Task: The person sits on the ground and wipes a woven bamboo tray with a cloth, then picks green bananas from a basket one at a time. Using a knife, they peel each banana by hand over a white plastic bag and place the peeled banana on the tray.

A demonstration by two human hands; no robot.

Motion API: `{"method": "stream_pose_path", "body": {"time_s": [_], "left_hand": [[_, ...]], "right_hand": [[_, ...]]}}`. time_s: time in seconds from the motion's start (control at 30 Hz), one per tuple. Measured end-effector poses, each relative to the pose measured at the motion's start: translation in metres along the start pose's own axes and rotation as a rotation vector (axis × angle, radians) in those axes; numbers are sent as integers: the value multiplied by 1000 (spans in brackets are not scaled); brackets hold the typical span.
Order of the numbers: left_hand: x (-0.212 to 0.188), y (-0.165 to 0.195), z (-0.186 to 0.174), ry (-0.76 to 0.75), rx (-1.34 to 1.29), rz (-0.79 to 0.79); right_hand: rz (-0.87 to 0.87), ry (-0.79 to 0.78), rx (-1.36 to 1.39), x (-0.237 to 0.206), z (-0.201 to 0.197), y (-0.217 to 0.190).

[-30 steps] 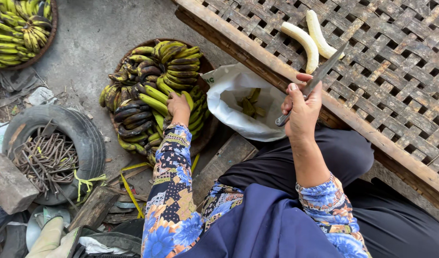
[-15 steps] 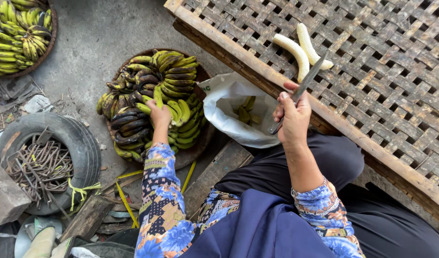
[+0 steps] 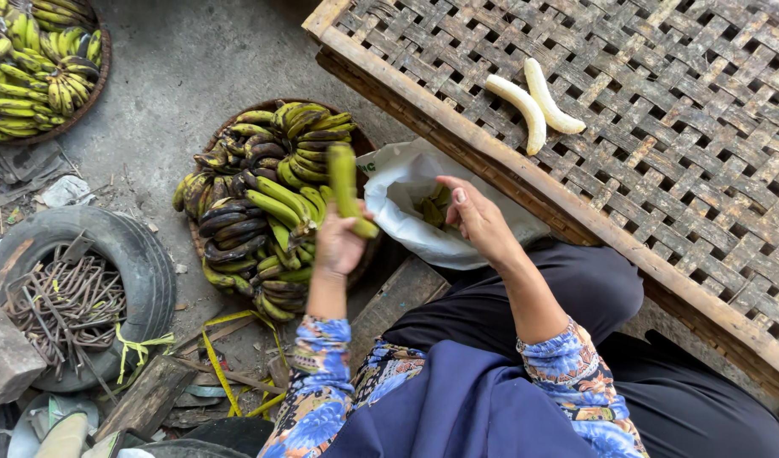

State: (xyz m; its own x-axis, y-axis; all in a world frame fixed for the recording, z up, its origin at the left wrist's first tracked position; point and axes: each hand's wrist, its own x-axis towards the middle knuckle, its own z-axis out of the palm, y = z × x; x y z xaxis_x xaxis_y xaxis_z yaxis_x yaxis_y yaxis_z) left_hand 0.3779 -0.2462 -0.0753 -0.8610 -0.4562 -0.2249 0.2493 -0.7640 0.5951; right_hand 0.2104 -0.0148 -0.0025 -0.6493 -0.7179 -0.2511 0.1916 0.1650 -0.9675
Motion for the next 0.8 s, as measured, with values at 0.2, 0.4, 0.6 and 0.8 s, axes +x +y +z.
{"method": "stream_pose_path", "body": {"time_s": [0.2, 0.4, 0.6, 0.8], "left_hand": [[24, -74, 48, -194, 195, -220], [41, -77, 67, -329, 680, 105], [22, -54, 98, -297, 1413, 740], [11, -54, 124, -142, 1673, 835]], "right_hand": [[-143, 27, -203, -6, -8, -8], [-206, 27, -223, -16, -24, -16], [-254, 51, -483, -26, -18, -21], [-229, 69, -596, -32, -11, -23]]}}
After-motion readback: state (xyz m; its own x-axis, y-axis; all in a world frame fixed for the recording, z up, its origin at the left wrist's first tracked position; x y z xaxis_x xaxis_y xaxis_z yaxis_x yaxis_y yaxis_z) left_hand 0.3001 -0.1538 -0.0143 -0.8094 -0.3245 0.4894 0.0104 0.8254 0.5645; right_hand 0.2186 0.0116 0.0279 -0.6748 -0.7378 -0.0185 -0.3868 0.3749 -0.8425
